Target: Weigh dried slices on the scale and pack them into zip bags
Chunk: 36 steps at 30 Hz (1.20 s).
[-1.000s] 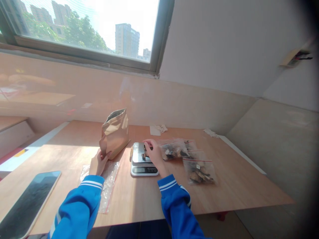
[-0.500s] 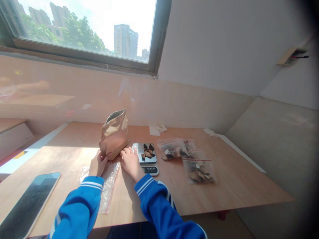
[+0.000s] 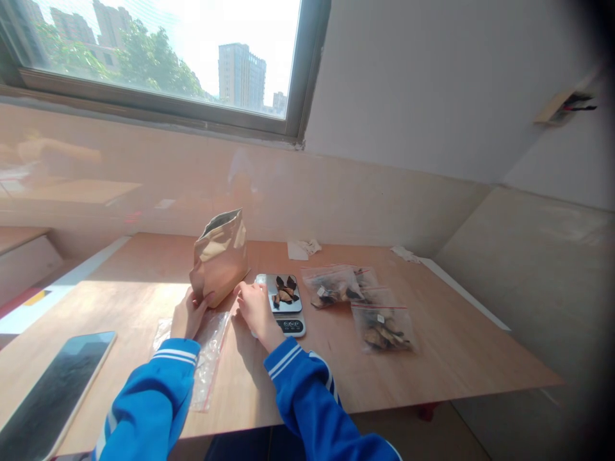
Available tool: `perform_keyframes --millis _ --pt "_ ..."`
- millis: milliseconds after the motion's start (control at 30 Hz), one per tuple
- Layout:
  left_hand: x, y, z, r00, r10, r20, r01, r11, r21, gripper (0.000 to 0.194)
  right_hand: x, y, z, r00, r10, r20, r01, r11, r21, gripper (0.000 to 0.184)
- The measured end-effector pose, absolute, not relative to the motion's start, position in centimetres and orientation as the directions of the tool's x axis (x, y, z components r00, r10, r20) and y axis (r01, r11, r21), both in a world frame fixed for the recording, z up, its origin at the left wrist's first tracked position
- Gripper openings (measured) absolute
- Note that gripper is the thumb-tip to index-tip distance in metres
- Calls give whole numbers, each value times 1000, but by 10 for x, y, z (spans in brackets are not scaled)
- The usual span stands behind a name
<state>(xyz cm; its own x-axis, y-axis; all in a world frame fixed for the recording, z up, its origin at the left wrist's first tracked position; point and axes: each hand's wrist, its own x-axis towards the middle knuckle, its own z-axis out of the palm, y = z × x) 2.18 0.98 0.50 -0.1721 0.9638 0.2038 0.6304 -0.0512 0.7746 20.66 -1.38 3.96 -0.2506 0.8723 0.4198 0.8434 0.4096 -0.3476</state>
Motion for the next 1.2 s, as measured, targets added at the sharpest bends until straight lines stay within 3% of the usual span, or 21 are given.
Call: perform_keyframes --millis 133,300,400,500,633,733,833,967,1033,1200 --pt "20 11 5 -167 970 176 651 -26 759 36 235 -11 58 -53 911 408 744 308 -592 21" --pt "19 13 5 -156 971 180 676 -28 736 37 268 -11 69 7 951 310 806 178 -564 16" --pt "17 14 4 -151 972 181 696 -26 717 39 281 -15 80 53 916 399 740 232 -631 20" --pt "16 14 3 -150 970 190 709 -28 704 45 287 -26 106 129 798 589 585 418 -695 25" --pt "15 11 3 -111 971 210 672 -82 736 45 283 -50 150 -76 665 743 472 680 -561 23" --pt "15 10 3 -69 975 212 657 -116 745 41 276 -59 162 -251 626 739 503 736 -453 23" --pt "14 9 3 -56 977 205 643 -122 756 45 271 -54 153 -343 679 649 575 698 -426 22" --pt "14 11 0 -59 970 235 618 -149 772 46 264 -47 139 -445 792 418 651 607 -456 18" --pt "13 12 -2 -58 968 244 626 -155 764 44 261 -48 140 -466 793 392 641 608 -468 16" --pt "11 13 -6 -11 962 274 628 -207 750 38 256 -51 153 -312 655 689 630 685 -366 20"
